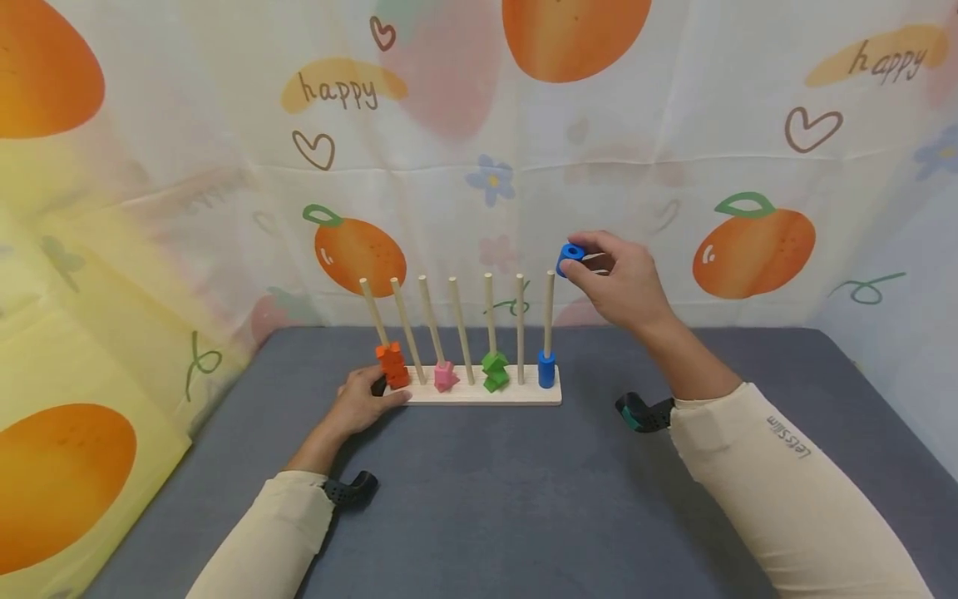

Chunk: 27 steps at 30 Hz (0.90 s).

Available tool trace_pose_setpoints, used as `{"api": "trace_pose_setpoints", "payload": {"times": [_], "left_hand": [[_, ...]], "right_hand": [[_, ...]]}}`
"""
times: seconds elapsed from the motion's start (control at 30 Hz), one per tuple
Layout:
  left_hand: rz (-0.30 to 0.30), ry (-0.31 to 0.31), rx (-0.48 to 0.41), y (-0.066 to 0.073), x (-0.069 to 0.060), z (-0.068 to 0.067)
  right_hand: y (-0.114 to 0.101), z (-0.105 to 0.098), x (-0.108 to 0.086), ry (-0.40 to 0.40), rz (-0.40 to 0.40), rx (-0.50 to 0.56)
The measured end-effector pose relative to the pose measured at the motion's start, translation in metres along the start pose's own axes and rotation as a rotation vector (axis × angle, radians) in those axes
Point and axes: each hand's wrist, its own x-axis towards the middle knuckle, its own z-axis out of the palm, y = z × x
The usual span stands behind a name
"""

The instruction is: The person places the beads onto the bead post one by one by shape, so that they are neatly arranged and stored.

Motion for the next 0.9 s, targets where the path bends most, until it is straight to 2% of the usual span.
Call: {"api": "trace_pose_setpoints", "payload": {"times": [0.2,0.43,0.5,0.63,0.9], "left_hand": [[-0.035,-0.012,-0.015,0.000,-0.001,0.001],[-0.028,-0.015,-0.016,0.000,0.000,0.001],[-0.026,-0.012,-0.019,0.000,0.000,0.001],[-0.029,-0.013,-0.018,0.000,0.000,0.001],[-0.033,-0.015,-0.021,0.003,-0.002,0.000]], "right_hand": [[0.007,0.011,0.007,-0.012,0.016,0.019],[0.008,0.019,0.007,-0.033,0.015,0.052],[0.003,0.021,0.005,-0.044,0.005,0.068],[0.008,0.028,0.001,-0.047,-0.002,0.087],[0.026,0.042,-0.008,-0.021,0.052,0.102]]}}
